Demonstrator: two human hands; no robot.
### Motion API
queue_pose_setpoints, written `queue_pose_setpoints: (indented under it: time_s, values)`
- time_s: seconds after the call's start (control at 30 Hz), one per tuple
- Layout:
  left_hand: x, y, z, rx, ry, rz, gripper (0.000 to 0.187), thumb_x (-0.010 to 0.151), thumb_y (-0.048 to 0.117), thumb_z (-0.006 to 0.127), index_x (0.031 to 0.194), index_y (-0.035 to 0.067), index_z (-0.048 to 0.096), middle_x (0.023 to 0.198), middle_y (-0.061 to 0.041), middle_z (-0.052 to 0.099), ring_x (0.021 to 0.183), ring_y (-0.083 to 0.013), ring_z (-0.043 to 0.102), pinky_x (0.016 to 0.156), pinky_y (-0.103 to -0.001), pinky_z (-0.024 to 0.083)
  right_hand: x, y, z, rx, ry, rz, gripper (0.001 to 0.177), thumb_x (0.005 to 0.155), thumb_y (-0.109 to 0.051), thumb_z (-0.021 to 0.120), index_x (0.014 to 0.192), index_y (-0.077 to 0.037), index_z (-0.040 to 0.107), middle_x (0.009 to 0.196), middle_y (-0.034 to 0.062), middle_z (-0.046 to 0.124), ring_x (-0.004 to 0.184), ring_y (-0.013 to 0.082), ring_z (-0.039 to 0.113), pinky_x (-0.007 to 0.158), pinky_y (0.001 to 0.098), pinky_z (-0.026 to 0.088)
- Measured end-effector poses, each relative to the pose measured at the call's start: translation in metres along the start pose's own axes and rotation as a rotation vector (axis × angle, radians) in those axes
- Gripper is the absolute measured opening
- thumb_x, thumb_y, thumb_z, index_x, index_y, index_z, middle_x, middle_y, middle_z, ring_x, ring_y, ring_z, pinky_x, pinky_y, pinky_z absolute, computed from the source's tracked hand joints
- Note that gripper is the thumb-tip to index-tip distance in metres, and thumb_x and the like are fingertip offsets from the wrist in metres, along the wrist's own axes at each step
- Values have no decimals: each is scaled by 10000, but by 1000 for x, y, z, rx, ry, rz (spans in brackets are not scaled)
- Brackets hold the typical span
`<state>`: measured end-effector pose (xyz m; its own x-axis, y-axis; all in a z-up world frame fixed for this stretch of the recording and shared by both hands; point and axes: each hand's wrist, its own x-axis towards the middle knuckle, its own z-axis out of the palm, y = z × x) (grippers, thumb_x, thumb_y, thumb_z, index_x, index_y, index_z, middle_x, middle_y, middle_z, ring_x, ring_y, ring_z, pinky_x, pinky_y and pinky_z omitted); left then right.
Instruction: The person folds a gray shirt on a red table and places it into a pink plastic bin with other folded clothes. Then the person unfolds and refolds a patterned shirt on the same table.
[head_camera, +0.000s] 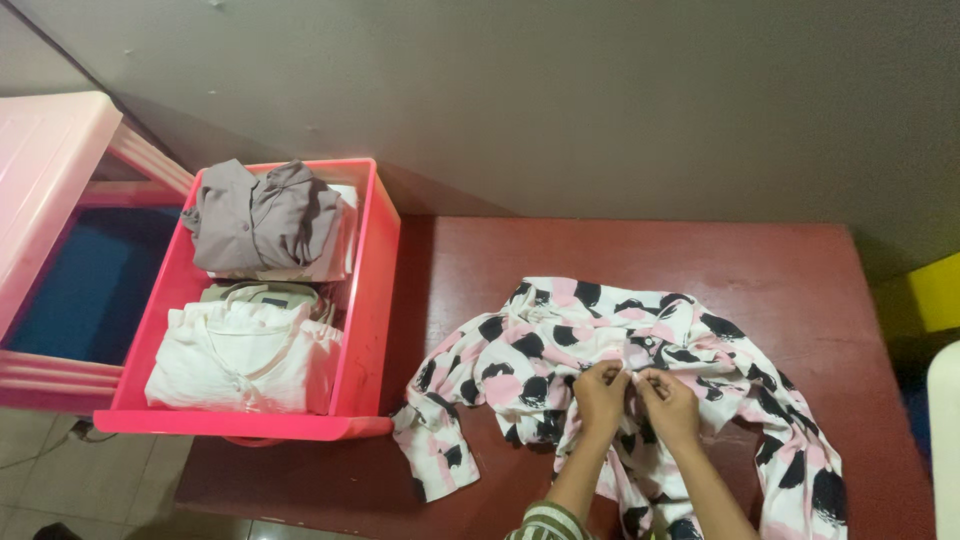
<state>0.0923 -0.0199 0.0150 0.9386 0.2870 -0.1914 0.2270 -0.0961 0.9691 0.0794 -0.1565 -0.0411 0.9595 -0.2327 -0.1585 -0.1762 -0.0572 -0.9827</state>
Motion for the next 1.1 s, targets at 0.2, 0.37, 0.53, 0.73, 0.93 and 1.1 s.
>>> queue_pose_setpoints:
  time_s: [0.2, 0.37, 0.53, 0.73, 0.93, 1.1]
  values:
    - [1, -19, 1, 18, -70, -14, 228, 843, 134, 795, 1035, 10, 788, 895, -130, 786, 775, -155, 759, 725, -272, 580, -10, -2, 8, -5, -9, -24, 149, 956, -108, 690, 1028, 18, 721, 855, -22, 694, 741, 28, 586, 649, 203, 470]
    - [1, -52, -2, -330, -259, -180, 212, 889, 85, 763, 1074, -19, 756, 944, -82, 780, 806, -128, 711, 746, -263, 563, -17, 4, 7, -275, 35, 46, 159, 974, -120, 695, 1070, -3, 743, 749, 39, 675, 631, 92, 553, 584, 261, 444]
    - [7, -74, -13, -270, -356, -74, 212, 935, 57, 724, 1117, -45, 763, 989, -70, 768, 862, -95, 687, 780, -224, 544, -15, 17, 10, -99, 10, -8, 171, 951, -110, 718, 1050, 28, 734, 828, 19, 694, 727, 65, 592, 659, 233, 482]
    - [9, -85, -8, -395, -402, -165, 215, 903, 13, 707, 1110, -38, 736, 948, -72, 756, 809, -107, 702, 741, -233, 565, -11, 33, -1, -5, -48, 64, 216, 922, -92, 723, 1085, 47, 748, 900, 40, 738, 802, 82, 651, 721, 237, 512]
    - [0, -69, -8, -409, -326, -111, 148, 889, -4, 756, 1025, -55, 726, 894, -59, 737, 775, -96, 686, 703, -227, 549, -5, 39, -9, 129, -108, 133, 287, 925, -108, 741, 1146, 75, 747, 958, 66, 738, 852, 104, 650, 763, 241, 508]
    - [-13, -47, -14, -298, -245, -57, 146, 854, 2, 769, 990, -28, 728, 863, -48, 712, 747, -99, 667, 665, -235, 534, -8, 36, -9, 0, -112, 162, 304, 898, -123, 760, 1126, 78, 749, 995, 94, 771, 868, 113, 680, 791, 245, 537]
